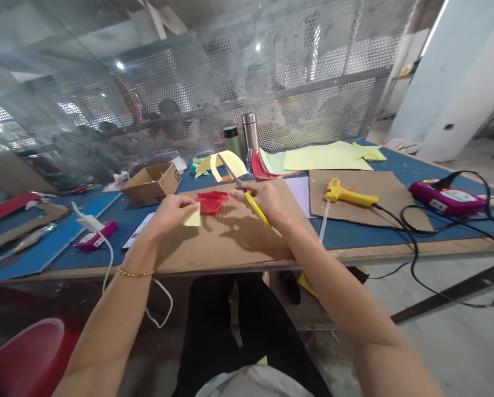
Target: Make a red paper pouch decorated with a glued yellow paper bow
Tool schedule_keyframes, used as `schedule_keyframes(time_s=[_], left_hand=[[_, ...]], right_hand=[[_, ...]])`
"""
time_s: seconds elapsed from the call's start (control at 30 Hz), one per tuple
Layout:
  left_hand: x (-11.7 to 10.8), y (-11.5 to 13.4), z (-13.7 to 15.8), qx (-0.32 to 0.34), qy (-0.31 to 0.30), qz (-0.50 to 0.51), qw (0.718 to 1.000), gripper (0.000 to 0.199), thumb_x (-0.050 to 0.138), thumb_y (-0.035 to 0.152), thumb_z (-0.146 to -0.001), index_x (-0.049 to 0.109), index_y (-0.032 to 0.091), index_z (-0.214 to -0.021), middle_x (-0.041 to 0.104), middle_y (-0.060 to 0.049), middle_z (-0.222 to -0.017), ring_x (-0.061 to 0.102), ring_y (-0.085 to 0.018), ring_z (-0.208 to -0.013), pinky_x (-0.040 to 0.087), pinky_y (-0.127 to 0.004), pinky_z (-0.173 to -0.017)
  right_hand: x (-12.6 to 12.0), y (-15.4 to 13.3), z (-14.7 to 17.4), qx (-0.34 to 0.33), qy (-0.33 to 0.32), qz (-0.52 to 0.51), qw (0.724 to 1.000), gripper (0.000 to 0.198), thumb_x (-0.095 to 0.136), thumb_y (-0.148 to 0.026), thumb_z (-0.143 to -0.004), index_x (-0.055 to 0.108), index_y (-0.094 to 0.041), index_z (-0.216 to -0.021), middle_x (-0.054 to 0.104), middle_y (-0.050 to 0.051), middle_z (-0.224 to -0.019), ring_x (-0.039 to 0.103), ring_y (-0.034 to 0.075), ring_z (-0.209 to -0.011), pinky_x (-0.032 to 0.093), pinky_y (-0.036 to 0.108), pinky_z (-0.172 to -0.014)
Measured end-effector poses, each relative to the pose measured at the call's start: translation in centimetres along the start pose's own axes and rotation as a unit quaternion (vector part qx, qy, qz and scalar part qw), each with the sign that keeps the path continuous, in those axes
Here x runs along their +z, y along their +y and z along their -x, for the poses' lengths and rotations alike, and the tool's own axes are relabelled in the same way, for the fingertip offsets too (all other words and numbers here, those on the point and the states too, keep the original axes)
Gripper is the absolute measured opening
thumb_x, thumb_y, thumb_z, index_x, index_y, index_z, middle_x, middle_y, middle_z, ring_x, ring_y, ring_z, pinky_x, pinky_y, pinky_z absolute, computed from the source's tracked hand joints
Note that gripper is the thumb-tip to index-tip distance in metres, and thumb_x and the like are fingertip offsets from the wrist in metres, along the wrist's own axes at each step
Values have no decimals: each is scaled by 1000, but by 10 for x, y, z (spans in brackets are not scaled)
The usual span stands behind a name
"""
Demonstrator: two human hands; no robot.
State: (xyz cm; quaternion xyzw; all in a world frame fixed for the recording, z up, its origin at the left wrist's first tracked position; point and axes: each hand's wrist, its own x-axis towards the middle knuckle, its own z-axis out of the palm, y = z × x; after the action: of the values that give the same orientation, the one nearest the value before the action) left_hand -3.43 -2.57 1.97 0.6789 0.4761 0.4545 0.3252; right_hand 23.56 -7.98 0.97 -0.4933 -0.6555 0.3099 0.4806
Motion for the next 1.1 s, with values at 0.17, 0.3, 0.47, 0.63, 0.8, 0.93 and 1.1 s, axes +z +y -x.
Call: schedule_keyframes(time_s=[0.17,0.3,0.47,0.63,0.8,0.93,1.1], left_hand=[[-30,4,-26,35,100,-213,971,21,76,12,-66,66,20,-49,53,-1,-50,51,-19,-60,33,-28,-63],[-45,18,-65,30,142,-331,932,24,65,18,-76,64,19,-51,65,-10,-63,66,-29,-79,43,-34,-77],[-92,21,-109,-20,223,-487,844,39,40,27,-100,75,12,-108,73,-26,-121,63,-39,-120,41,-50,-106],[-87,4,-105,2,228,-417,880,62,74,30,-81,61,9,-138,53,-35,-151,48,-51,-140,39,-63,-111],[-23,18,-53,42,117,-109,986,47,58,58,-96,72,16,-82,74,-15,-83,73,-27,-76,57,-40,-74],[17,23,-23,-54,-22,118,991,58,72,74,-83,73,16,-74,69,-11,-63,69,-22,-59,55,-33,-60],[46,19,-27,-151,-125,329,924,50,78,69,-81,78,20,-90,77,-11,-80,74,-24,-71,62,-38,-68]], right_hand=[[2,2,1,-11,-2,20,1000,61,69,-75,-79,77,-15,-88,46,-3,-57,41,12,-56,29,29,-54],[4,8,0,-24,-5,7,1000,63,68,-80,-77,67,-17,-72,43,-4,-58,37,10,-54,26,28,-52],[6,7,0,-17,-13,15,1000,64,68,-81,-76,70,-17,-75,46,-2,-61,39,12,-58,29,28,-54],[15,16,-9,23,11,51,998,70,69,-84,-70,78,-17,-87,50,-2,-63,40,13,-60,30,29,-57],[18,29,-12,-73,34,112,990,68,62,-86,-77,55,-20,-61,38,-3,-59,33,12,-60,22,28,-56],[19,31,-10,-108,50,190,975,66,56,-83,-86,51,-21,-64,40,-3,-59,31,12,-59,21,30,-58],[21,31,-8,-130,51,251,958,59,51,-74,-95,63,-21,-74,52,1,-63,36,15,-59,25,29,-61]])
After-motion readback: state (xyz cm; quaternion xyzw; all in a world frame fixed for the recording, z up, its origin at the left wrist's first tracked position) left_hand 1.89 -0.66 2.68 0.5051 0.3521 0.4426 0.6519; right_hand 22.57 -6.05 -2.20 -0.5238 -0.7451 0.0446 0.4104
